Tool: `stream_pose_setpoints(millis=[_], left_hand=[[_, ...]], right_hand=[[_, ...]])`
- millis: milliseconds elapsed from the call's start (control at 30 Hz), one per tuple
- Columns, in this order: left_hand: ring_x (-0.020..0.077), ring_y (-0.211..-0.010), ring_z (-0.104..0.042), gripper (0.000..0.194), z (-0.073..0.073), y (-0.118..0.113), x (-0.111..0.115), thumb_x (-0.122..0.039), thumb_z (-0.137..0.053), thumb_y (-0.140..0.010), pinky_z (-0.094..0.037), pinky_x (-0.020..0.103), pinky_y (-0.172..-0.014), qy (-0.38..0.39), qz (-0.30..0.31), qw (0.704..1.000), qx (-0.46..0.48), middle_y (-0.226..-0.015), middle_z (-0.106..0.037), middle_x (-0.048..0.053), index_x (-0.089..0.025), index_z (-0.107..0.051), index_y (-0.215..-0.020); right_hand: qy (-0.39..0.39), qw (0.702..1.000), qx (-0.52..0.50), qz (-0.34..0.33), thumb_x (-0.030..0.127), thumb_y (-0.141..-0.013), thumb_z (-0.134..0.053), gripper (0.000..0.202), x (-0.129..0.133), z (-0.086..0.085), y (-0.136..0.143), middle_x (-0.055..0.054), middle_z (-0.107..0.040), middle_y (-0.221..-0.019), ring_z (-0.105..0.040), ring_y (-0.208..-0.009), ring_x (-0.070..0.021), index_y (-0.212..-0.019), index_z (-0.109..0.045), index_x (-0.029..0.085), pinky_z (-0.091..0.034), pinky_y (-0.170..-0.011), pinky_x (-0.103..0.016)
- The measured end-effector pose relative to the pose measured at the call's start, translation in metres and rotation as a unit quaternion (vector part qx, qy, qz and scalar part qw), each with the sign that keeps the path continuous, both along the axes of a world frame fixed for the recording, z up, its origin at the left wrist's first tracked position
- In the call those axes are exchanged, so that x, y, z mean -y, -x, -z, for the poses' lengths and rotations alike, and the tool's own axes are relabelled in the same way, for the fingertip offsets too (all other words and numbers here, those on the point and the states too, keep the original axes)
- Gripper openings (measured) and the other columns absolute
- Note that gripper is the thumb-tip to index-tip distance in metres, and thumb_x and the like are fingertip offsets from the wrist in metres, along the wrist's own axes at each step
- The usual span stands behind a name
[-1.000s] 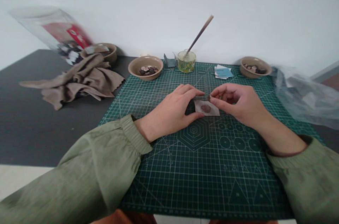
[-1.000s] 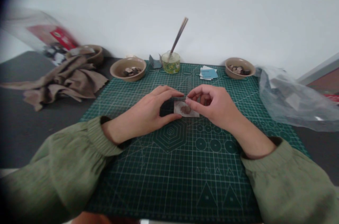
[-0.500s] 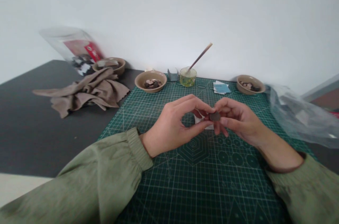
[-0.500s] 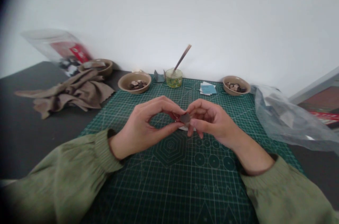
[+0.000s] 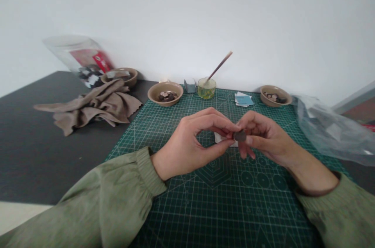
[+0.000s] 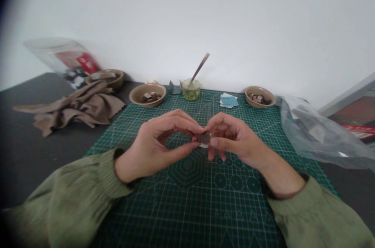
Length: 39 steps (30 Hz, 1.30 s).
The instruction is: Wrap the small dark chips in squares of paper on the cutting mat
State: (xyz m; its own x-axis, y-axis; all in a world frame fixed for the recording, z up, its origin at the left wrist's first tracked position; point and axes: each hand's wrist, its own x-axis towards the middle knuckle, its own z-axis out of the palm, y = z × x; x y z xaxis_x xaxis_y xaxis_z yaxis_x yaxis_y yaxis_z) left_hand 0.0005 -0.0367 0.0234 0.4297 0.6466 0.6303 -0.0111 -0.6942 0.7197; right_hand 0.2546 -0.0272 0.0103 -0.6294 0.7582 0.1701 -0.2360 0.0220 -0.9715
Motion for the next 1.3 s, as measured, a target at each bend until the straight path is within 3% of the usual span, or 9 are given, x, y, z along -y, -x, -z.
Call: stream_pose_setpoints(millis=[400, 533, 600, 667, 767, 833, 1033, 1167, 1300], left_hand=[[0.0165, -0.095, -0.078, 0.021, -0.001, -0.001, 0.001, -0.014, -0.086, -0.094, -0.071, 0.031, -0.086, 0.004, -0.012, 1.000, -0.004, -0.109, -0.079, 0.007, -0.020, -0.079, -0.113], [0.0163, -0.093, -0.078, 0.016, 0.001, 0.000, -0.002, -0.018, -0.084, -0.097, -0.069, 0.031, -0.083, 0.005, -0.060, 0.998, -0.031, -0.108, -0.079, 0.006, -0.019, -0.078, -0.111], [0.0165, -0.092, -0.076, 0.014, 0.003, 0.001, -0.006, -0.019, -0.083, -0.097, -0.066, 0.031, -0.082, -0.002, -0.115, 0.991, -0.069, -0.107, -0.080, 0.006, -0.019, -0.078, -0.110], [0.0176, -0.091, -0.075, 0.013, 0.007, 0.003, -0.011, -0.021, -0.082, -0.096, -0.063, 0.034, -0.081, -0.012, -0.162, 0.979, -0.122, -0.106, -0.080, 0.005, -0.020, -0.077, -0.109], [0.0212, -0.094, -0.073, 0.013, 0.014, 0.009, -0.020, -0.023, -0.079, -0.096, -0.060, 0.039, -0.084, -0.028, -0.208, 0.954, -0.214, -0.107, -0.079, 0.005, -0.020, -0.076, -0.109], [0.0242, -0.098, -0.073, 0.012, 0.018, 0.012, -0.024, -0.024, -0.077, -0.097, -0.059, 0.042, -0.086, -0.036, -0.232, 0.933, -0.271, -0.109, -0.078, 0.006, -0.021, -0.075, -0.109], [0.0298, -0.107, -0.073, 0.011, 0.026, 0.018, -0.030, -0.027, -0.075, -0.096, -0.060, 0.047, -0.091, -0.047, -0.258, 0.895, -0.360, -0.113, -0.078, 0.006, -0.024, -0.074, -0.107], [0.0311, -0.110, -0.073, 0.011, 0.028, 0.019, -0.030, -0.028, -0.073, -0.098, -0.061, 0.049, -0.093, -0.052, -0.258, 0.886, -0.381, -0.115, -0.077, 0.007, -0.024, -0.073, -0.108], [0.0314, -0.116, -0.071, 0.024, 0.026, 0.018, -0.029, -0.029, -0.069, -0.101, -0.061, 0.049, -0.097, -0.065, -0.257, 0.890, -0.370, -0.125, -0.074, 0.010, -0.022, -0.069, -0.123]], right_hand=[[0.007, 1.000, 0.025, 0.002, 0.030, -0.102, -0.084, 0.021, 0.001, -0.001, 0.000, 0.000, -0.082, -0.093, -0.081, -0.071, -0.0150, -0.117, -0.070, 0.026, -0.056, -0.052, -0.018], [-0.043, 0.991, 0.093, 0.089, 0.045, -0.103, -0.080, 0.028, -0.002, -0.002, 0.000, -0.002, -0.081, -0.091, -0.075, -0.063, -0.0160, -0.119, -0.070, 0.024, -0.051, -0.047, -0.023], [-0.105, 0.961, 0.167, 0.192, 0.048, -0.105, -0.075, 0.030, -0.006, -0.001, -0.002, -0.004, -0.081, -0.092, -0.069, -0.058, -0.0148, -0.119, -0.071, 0.023, -0.048, -0.048, -0.026], [-0.183, 0.903, 0.273, 0.277, 0.047, -0.105, -0.073, 0.027, -0.010, 0.002, -0.006, -0.004, -0.079, -0.089, -0.064, -0.059, -0.0155, -0.116, -0.074, 0.022, -0.046, -0.053, -0.029], [-0.285, 0.811, 0.422, 0.288, 0.045, -0.100, -0.078, 0.022, -0.015, 0.008, -0.014, -0.003, -0.075, -0.083, -0.063, -0.066, -0.0192, -0.105, -0.080, 0.024, -0.045, -0.062, -0.033], [-0.308, 0.787, 0.468, 0.259, 0.047, -0.094, -0.084, 0.024, -0.017, 0.012, -0.018, -0.004, -0.076, -0.087, -0.064, -0.072, -0.0205, -0.101, -0.082, 0.024, -0.045, -0.066, -0.034], [-0.290, 0.802, 0.468, 0.232, 0.056, -0.092, -0.085, 0.033, -0.019, 0.014, -0.021, -0.004, -0.076, -0.091, -0.064, -0.075, -0.0201, -0.093, -0.082, 0.023, -0.045, -0.068, -0.034], [-0.214, 0.839, 0.450, 0.220, 0.059, -0.091, -0.085, 0.037, -0.019, 0.011, -0.019, -0.001, -0.071, -0.072, -0.061, -0.062, -0.0183, -0.089, -0.080, 0.022, -0.043, -0.059, -0.032], [-0.151, 0.880, 0.336, 0.302, 0.060, -0.089, -0.087, 0.041, -0.019, 0.009, -0.023, -0.001, -0.074, -0.072, -0.061, -0.055, -0.0167, -0.093, -0.076, 0.021, -0.044, -0.052, -0.031]])
